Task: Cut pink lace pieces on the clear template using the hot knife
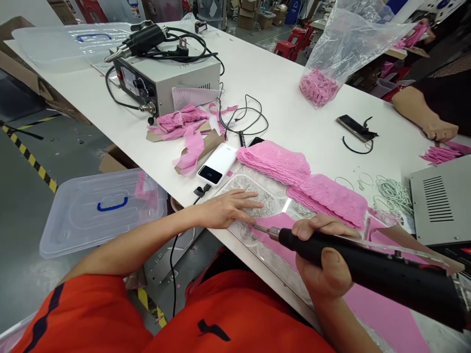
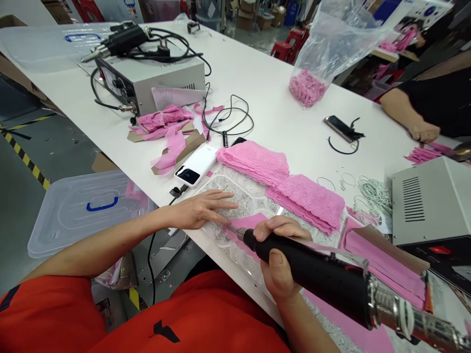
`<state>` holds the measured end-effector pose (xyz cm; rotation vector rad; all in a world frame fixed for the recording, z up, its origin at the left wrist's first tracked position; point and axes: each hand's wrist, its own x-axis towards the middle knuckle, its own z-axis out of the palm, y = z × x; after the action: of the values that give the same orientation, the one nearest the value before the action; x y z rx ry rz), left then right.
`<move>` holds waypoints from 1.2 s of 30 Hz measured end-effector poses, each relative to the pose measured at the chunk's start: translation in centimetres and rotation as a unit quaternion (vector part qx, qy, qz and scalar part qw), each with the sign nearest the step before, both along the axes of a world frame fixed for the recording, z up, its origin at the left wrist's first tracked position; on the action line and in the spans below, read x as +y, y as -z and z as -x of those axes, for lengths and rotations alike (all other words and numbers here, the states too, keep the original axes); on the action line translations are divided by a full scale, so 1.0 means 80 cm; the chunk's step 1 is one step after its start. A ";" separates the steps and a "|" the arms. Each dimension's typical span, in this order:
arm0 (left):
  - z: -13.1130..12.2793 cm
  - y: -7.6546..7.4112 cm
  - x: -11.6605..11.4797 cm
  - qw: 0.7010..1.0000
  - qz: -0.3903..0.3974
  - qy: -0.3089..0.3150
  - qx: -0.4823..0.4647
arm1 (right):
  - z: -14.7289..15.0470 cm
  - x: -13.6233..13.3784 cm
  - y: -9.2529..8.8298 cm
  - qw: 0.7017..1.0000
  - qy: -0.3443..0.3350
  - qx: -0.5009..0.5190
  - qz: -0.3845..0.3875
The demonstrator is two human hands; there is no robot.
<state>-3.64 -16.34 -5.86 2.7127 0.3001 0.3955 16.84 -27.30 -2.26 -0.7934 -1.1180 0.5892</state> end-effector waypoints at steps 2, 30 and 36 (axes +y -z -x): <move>0.003 0.002 0.000 1.000 -0.003 -0.001 -0.015 | -0.013 0.002 -0.002 0.999 0.038 -0.003 -0.002; -0.050 0.004 -0.020 0.997 -0.052 0.024 -0.042 | -0.062 0.030 -0.001 0.987 0.161 0.021 0.012; -0.050 0.007 -0.021 0.997 -0.057 0.022 -0.037 | -0.062 0.029 -0.001 0.986 0.163 0.019 0.015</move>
<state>0.37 -17.99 -6.45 2.8030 0.2028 0.5137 21.78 -25.02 -2.16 -0.9631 -0.9213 0.3453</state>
